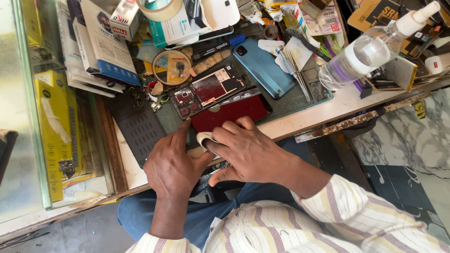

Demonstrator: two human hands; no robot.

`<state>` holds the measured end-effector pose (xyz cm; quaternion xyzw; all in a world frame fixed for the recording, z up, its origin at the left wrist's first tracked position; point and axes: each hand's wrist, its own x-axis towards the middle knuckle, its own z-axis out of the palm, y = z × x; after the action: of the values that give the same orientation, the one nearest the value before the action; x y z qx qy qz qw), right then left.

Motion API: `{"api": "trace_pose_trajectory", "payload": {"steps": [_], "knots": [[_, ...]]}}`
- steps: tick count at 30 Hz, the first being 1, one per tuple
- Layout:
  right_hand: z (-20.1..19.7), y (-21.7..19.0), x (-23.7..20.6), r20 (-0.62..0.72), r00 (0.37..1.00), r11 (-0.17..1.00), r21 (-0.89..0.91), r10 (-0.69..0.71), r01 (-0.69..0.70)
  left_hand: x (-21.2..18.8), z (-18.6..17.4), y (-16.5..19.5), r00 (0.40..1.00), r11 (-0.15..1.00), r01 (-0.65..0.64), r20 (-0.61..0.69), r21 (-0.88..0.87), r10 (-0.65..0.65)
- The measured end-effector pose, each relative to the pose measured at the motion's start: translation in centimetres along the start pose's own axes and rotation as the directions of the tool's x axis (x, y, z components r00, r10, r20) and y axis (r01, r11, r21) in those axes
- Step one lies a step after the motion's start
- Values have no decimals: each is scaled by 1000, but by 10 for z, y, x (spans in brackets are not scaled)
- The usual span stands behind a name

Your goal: The person uses a syringe-like tool to apply liquid to a disassembled smartphone on a workbench, then wipes the device with a cloth. The person also handles a phone case and a spray bottle during the process.

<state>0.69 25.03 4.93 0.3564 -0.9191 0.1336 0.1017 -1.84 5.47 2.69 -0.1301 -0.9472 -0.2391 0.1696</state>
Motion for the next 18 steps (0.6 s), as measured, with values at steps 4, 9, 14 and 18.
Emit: {"api": "trace_pose_trajectory", "payload": {"steps": [4,9,14,18], "knots": [[0,8,-21,119,990,996,17,79,-82,3,-2,1,998,999,11,59,53,-14],[-18,36,-50,30,976,960,-191,215,-206,5,-4,3,998,997,-4,68,79,-1],[-32,49,-61,-29,931,901,-245,364,-359,7,-6,5,998,999,-25,52,47,23],[-27,49,-58,-64,902,871,-243,426,-428,8,-9,7,995,997,1,98,83,-9]]}}
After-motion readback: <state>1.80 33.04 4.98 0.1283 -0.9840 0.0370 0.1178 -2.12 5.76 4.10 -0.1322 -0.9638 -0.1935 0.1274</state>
